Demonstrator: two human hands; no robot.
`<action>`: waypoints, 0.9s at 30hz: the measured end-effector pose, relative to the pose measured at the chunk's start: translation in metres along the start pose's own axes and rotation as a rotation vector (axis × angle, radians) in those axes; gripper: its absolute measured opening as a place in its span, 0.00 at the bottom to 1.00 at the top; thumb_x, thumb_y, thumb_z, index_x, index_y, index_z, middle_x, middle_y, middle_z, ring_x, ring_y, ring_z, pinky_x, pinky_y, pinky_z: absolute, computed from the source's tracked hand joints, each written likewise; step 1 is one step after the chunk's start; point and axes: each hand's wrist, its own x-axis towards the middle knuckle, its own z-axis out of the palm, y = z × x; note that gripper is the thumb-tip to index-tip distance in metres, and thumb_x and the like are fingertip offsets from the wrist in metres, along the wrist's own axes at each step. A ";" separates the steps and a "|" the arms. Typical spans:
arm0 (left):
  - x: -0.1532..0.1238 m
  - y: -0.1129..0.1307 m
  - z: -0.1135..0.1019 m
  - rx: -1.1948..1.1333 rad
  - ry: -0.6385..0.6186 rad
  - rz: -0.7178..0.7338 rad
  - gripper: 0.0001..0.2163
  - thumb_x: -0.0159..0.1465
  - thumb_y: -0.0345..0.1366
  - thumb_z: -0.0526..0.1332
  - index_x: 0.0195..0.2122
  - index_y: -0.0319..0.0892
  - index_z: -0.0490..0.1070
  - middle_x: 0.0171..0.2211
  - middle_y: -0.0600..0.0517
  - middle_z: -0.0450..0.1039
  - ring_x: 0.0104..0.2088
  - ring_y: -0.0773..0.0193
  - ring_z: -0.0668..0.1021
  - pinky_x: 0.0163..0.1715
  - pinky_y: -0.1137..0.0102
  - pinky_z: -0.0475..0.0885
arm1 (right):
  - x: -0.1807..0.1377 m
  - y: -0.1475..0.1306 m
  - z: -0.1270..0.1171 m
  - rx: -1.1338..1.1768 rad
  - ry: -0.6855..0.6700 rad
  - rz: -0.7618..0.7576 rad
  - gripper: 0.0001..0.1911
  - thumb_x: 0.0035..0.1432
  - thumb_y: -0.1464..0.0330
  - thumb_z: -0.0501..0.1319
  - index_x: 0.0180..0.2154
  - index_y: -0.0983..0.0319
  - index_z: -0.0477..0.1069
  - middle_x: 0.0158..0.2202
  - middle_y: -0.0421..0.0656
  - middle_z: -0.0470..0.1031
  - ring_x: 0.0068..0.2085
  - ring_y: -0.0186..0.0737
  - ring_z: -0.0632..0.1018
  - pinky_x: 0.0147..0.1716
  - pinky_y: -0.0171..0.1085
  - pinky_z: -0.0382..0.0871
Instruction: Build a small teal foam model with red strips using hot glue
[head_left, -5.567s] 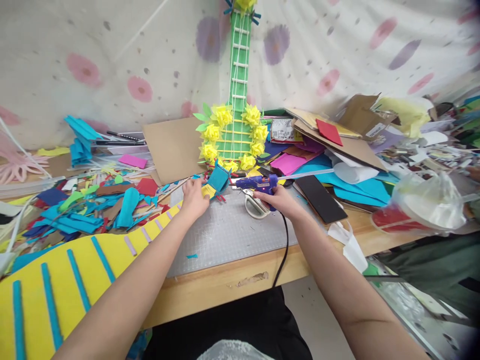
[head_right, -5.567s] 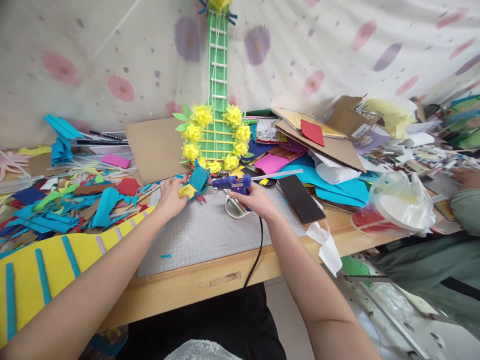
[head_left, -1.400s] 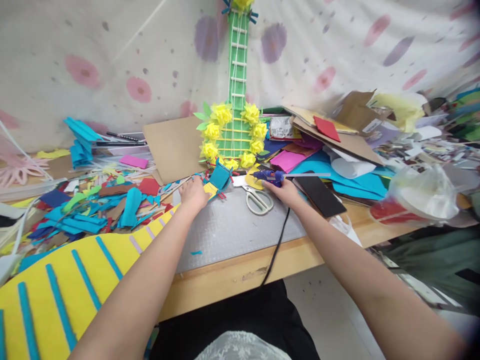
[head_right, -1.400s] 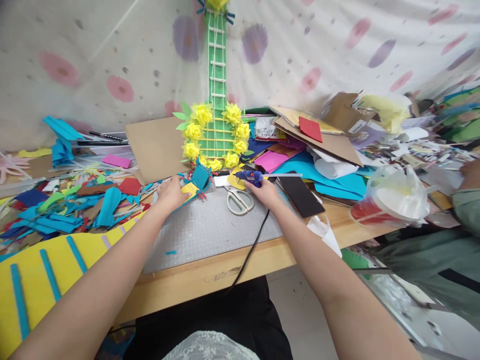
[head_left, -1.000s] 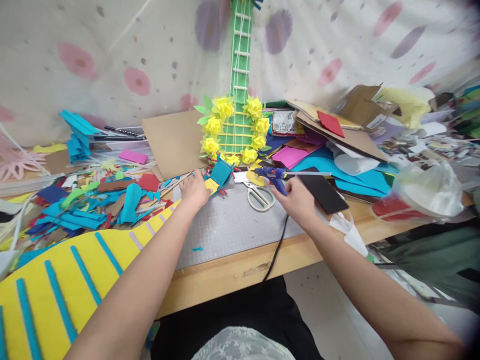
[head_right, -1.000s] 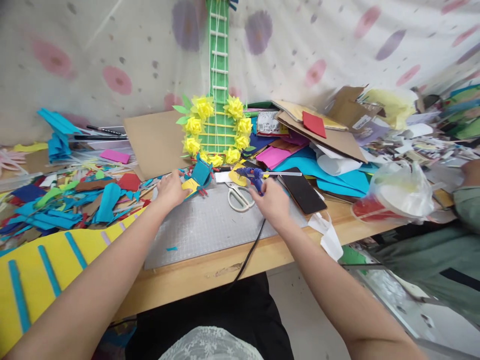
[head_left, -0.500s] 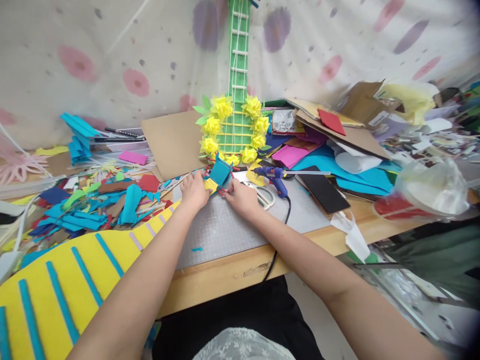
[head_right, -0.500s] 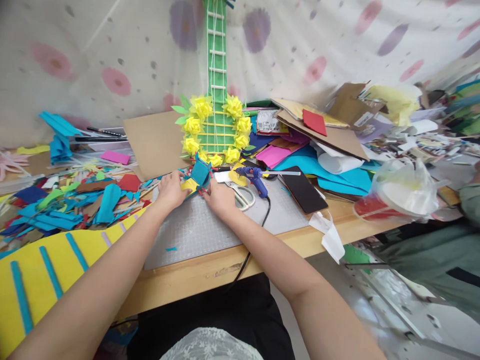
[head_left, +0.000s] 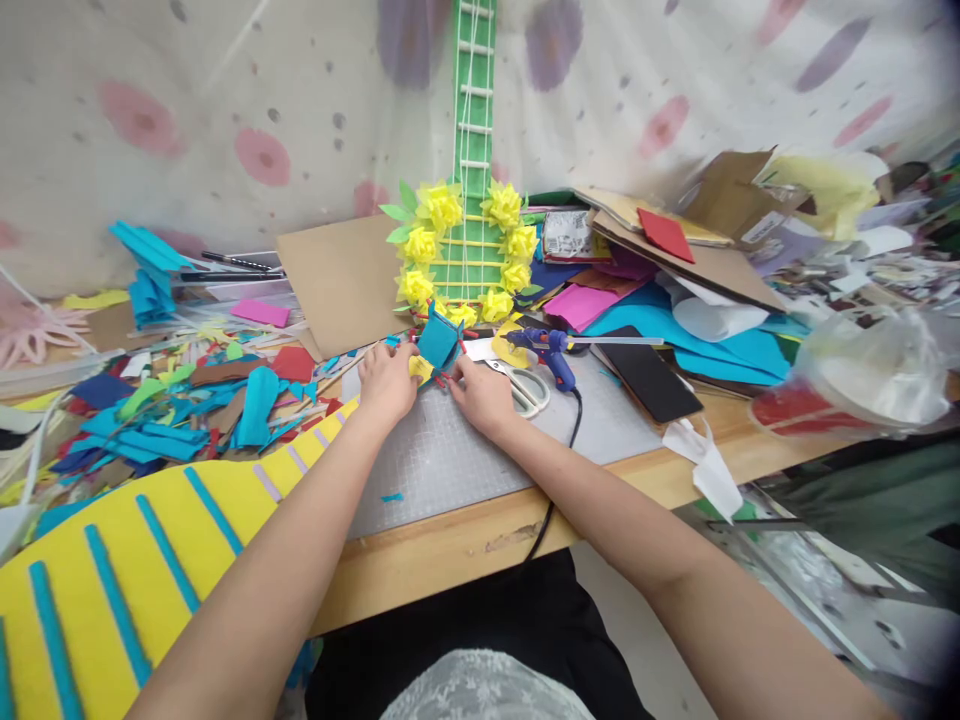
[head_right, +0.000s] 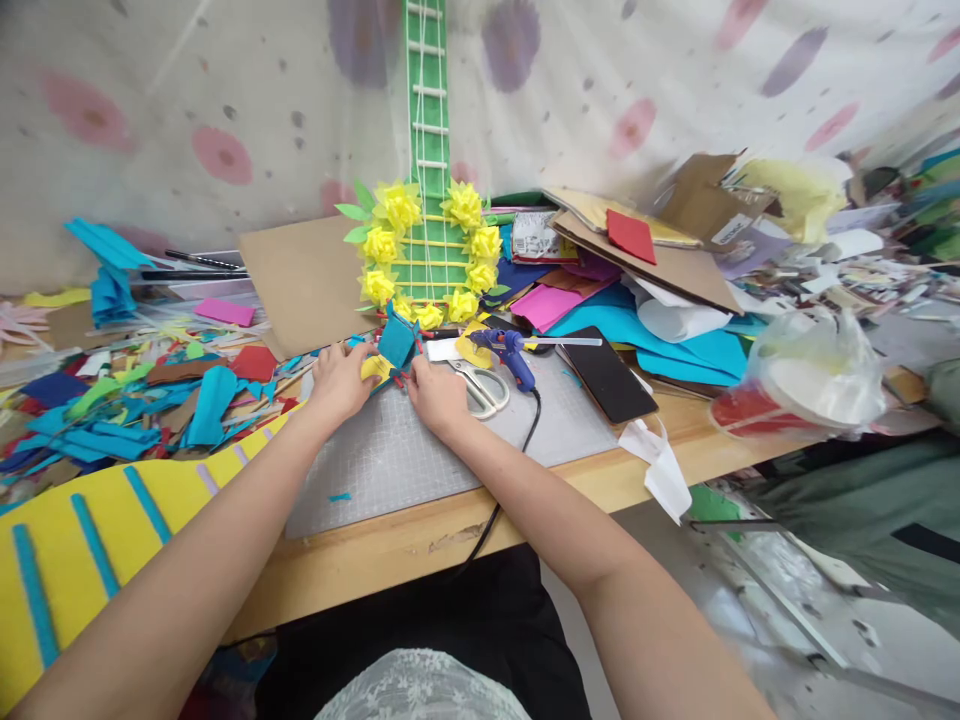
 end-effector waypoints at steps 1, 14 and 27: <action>0.000 0.000 0.000 0.002 0.001 0.005 0.18 0.59 0.39 0.57 0.51 0.51 0.65 0.49 0.45 0.63 0.52 0.52 0.64 0.50 0.61 0.60 | 0.000 0.000 0.001 -0.007 0.007 -0.008 0.09 0.62 0.64 0.52 0.40 0.59 0.66 0.37 0.42 0.77 0.38 0.39 0.76 0.30 0.34 0.55; 0.006 -0.003 0.000 0.055 -0.053 0.037 0.20 0.59 0.40 0.55 0.54 0.52 0.63 0.50 0.43 0.62 0.53 0.51 0.64 0.50 0.60 0.60 | 0.002 0.002 0.003 -0.028 0.017 -0.043 0.09 0.62 0.64 0.51 0.40 0.60 0.66 0.37 0.42 0.77 0.37 0.39 0.76 0.30 0.33 0.54; 0.010 -0.007 0.000 0.131 -0.110 0.098 0.21 0.61 0.42 0.53 0.56 0.52 0.63 0.51 0.42 0.63 0.54 0.49 0.64 0.52 0.59 0.58 | 0.003 0.001 -0.001 -0.057 -0.017 -0.054 0.10 0.62 0.64 0.50 0.42 0.59 0.65 0.38 0.43 0.77 0.38 0.40 0.76 0.31 0.34 0.56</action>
